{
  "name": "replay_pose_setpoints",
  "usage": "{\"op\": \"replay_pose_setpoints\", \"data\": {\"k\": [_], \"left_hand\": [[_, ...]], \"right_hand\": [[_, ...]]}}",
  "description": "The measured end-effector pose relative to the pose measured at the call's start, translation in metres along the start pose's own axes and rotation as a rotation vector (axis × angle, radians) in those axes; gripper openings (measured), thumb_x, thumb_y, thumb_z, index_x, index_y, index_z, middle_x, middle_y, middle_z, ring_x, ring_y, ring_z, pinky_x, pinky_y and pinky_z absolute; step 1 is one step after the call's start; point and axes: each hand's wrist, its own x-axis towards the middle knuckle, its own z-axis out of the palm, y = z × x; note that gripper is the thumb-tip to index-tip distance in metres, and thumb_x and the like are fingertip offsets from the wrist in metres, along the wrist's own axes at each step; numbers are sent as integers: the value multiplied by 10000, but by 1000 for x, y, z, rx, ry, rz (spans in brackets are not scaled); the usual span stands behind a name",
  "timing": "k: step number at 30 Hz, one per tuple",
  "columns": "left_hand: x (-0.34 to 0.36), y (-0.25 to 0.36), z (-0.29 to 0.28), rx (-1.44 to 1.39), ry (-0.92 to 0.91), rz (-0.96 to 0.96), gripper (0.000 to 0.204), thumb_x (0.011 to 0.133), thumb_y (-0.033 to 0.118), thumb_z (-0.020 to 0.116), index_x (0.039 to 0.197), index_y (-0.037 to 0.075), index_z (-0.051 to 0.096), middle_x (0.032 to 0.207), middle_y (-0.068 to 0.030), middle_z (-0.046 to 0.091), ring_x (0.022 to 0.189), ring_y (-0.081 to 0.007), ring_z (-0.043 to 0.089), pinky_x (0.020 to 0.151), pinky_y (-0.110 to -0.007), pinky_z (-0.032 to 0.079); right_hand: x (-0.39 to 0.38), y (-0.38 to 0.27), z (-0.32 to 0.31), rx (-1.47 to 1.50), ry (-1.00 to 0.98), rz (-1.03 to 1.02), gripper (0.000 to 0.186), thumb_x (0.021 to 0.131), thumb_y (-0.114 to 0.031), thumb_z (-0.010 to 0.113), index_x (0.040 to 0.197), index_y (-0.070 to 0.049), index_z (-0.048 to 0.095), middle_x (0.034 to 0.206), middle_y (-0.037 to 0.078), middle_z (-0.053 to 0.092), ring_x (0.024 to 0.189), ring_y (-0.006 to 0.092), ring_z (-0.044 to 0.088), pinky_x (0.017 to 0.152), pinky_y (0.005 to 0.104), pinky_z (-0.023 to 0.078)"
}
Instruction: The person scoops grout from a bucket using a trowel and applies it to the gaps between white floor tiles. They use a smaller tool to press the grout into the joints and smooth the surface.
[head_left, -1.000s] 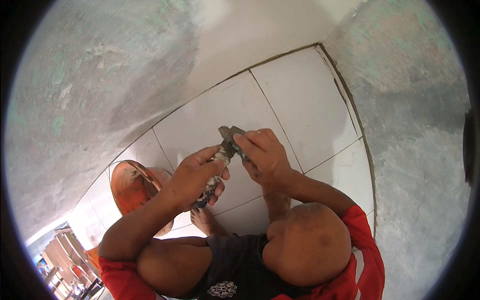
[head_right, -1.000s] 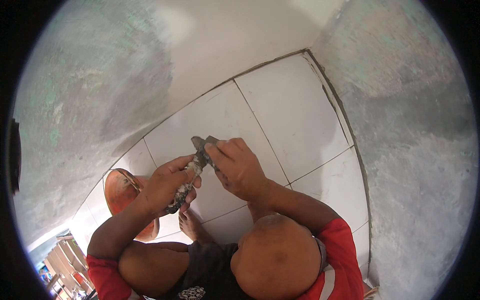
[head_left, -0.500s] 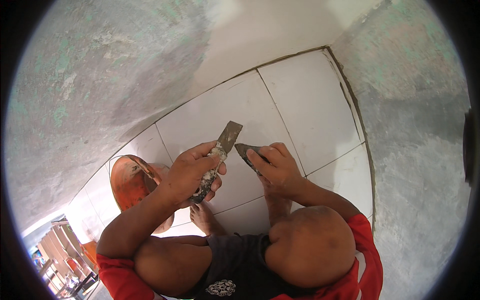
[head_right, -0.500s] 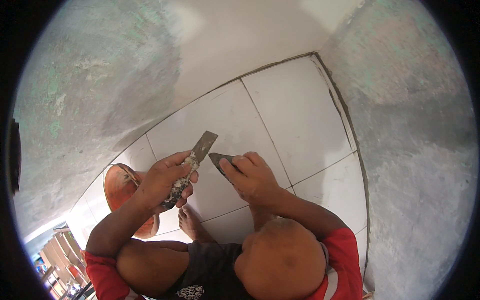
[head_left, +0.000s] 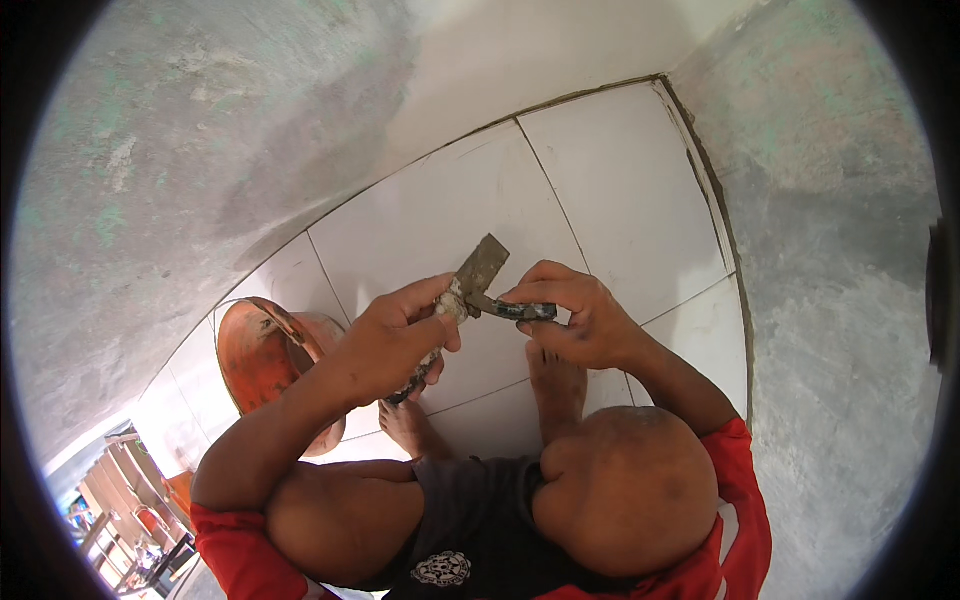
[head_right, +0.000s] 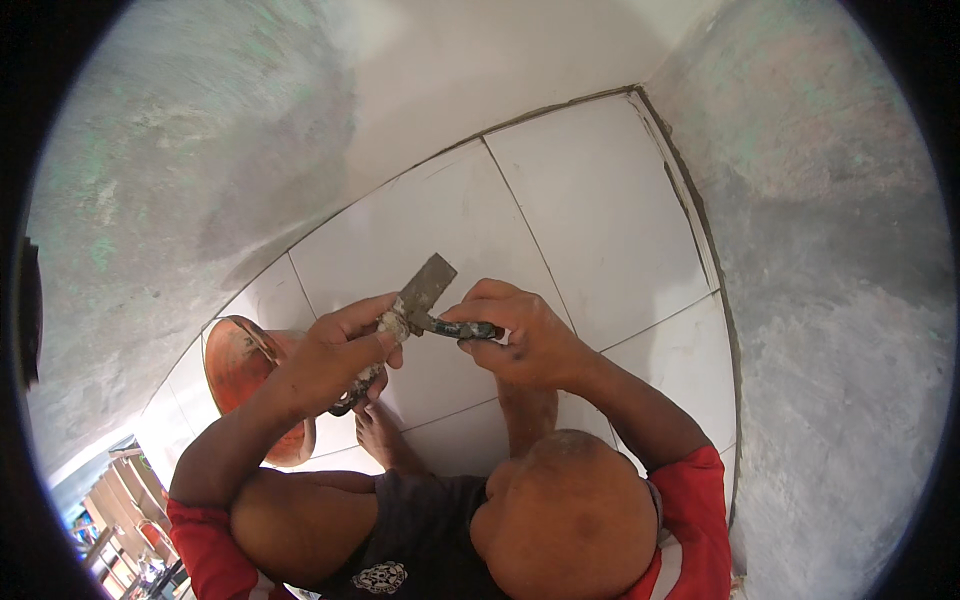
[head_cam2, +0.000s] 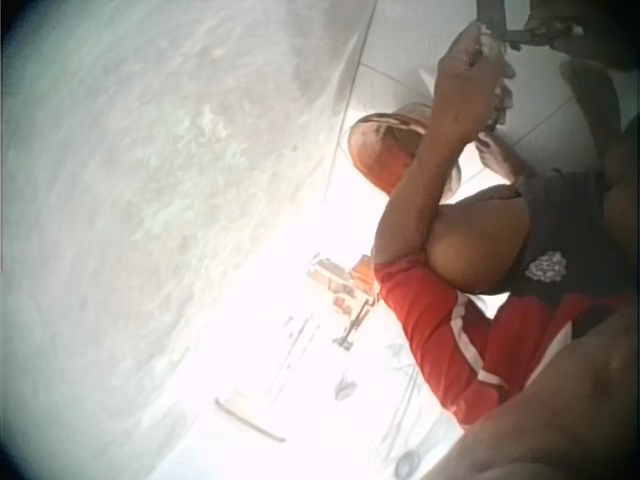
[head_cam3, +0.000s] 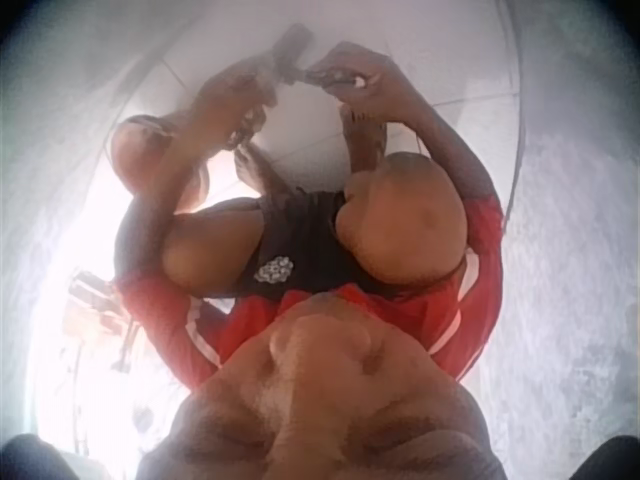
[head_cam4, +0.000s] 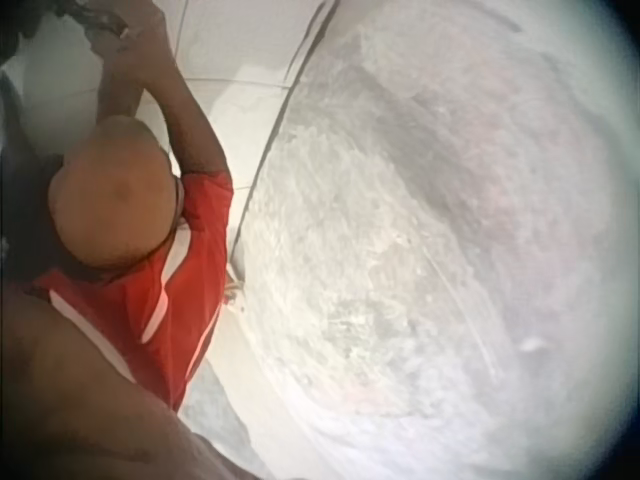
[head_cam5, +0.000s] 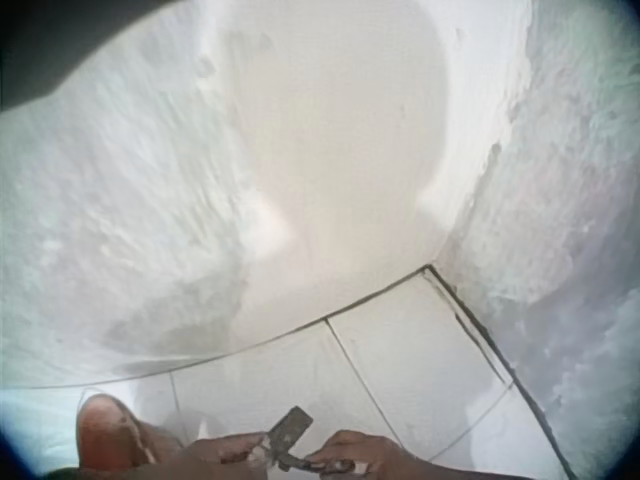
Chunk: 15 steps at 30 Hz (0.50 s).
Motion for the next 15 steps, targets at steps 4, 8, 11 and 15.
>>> {"op": "replay_pose_setpoints", "data": {"k": [4,8,11,15], "left_hand": [[4,10,2,4,81,-26,572,937,135,587,1494,71,474,866,-43,600,585,-106,578,458,-260,469],[-3,-4,-4,70,233,-49,544,947,127,555,1482,65,482,850,-53,595,551,-115,574,428,-273,457],[-3,-18,-9,28,272,-69,526,969,122,531,1488,57,475,843,-50,606,540,-113,574,444,-257,460],[0,-18,-7,20,249,-106,521,982,115,517,1497,56,465,840,-48,613,532,-105,567,462,-244,466]], "right_hand": [[-26,19,-11,311,69,56,358,852,-14,693,1205,-77,688,982,59,644,906,145,607,815,297,482],[-88,37,-38,307,307,310,334,865,-15,703,1195,-61,678,955,57,634,881,139,606,800,294,482],[-147,65,-72,-272,614,344,322,846,-6,710,1165,-38,678,933,77,633,884,165,626,781,296,493],[-209,98,-135,-1132,827,349,373,767,24,686,1134,-40,677,967,121,623,878,282,625,754,395,521]]}}
